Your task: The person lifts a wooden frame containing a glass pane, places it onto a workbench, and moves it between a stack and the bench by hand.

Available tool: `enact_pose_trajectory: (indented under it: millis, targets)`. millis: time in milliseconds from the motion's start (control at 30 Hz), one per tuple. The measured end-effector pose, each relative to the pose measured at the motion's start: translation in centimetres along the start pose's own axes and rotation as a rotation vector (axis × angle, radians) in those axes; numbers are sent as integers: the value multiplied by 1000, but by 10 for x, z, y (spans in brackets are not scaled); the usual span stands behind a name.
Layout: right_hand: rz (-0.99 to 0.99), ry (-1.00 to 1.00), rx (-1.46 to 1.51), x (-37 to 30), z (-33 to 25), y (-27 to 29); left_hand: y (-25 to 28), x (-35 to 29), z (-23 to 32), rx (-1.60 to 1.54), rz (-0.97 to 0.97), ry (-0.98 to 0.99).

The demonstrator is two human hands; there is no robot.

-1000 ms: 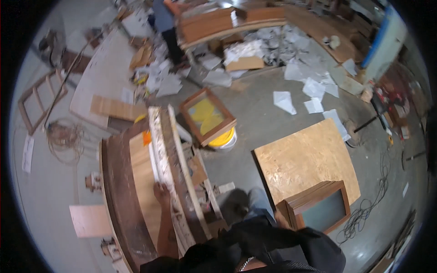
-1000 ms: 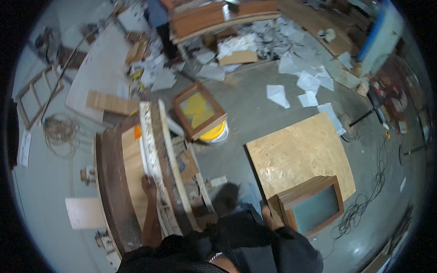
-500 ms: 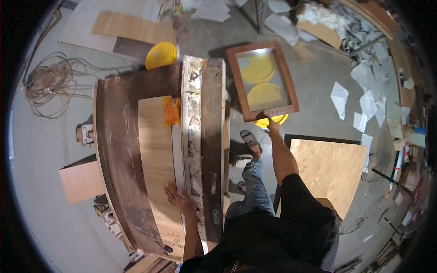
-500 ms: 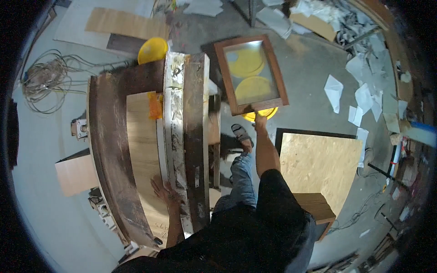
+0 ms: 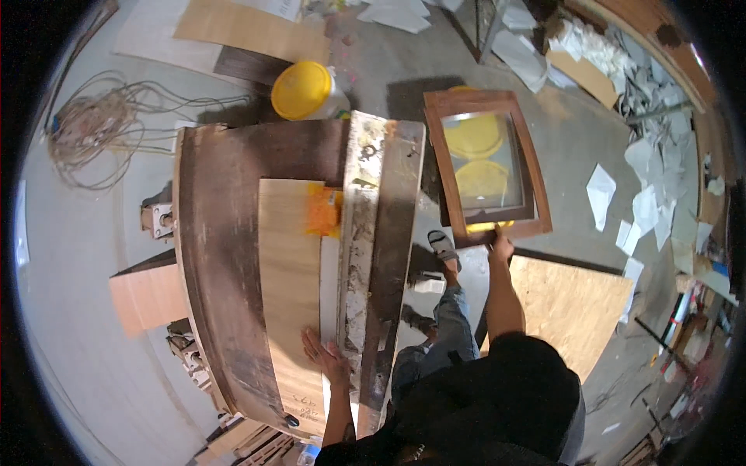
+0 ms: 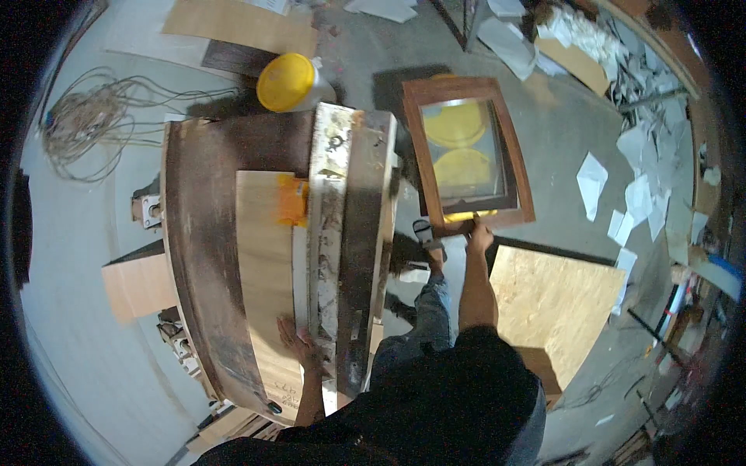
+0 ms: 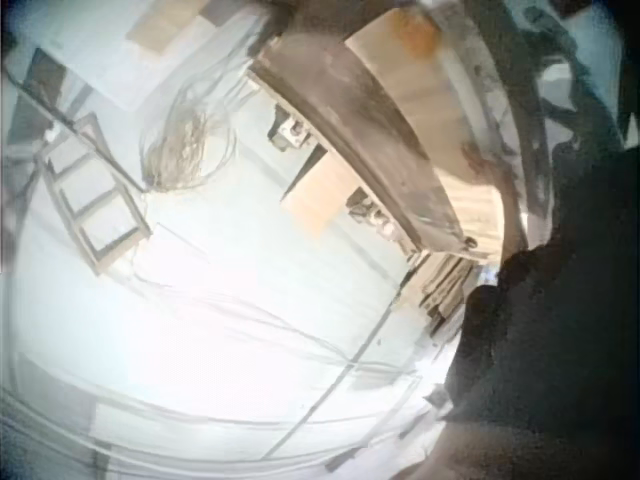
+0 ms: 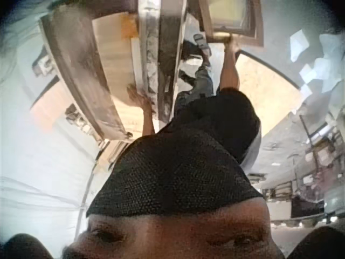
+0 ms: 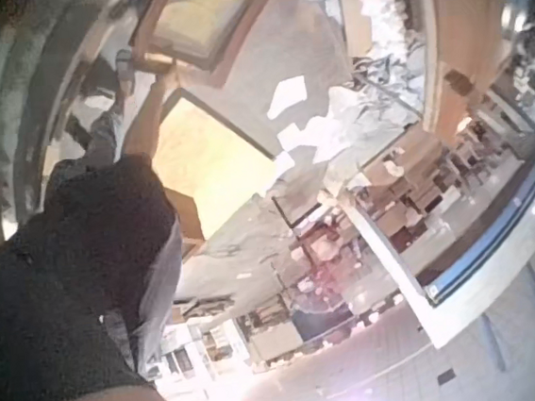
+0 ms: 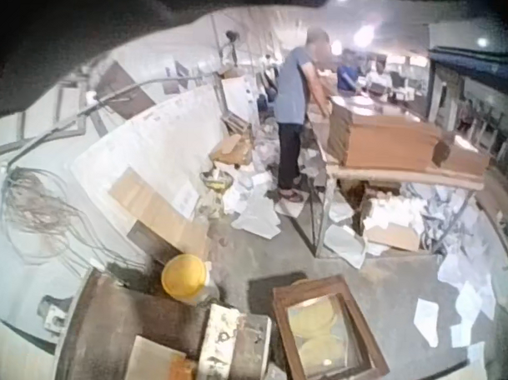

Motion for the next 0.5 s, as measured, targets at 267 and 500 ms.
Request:
enact_pose_trajectory:
  millis: [267, 500]
  targets:
    - [-453, 370, 288, -110, -222, -37, -4, -5, -16, 23, 55, 94]
    - [-283, 936, -1020, -372, -457, -131, 40, -35, -20, -361, 363, -20]
Point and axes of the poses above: each hand's wrist, its own x-axis towards the middle knuckle, its own y-axis out of the back of the hand, z = x × y, the point moved 10 cm from there along x, towards the middle knuckle, and after that the axes turned 6 degrees about -z, right-handed, at the moved point
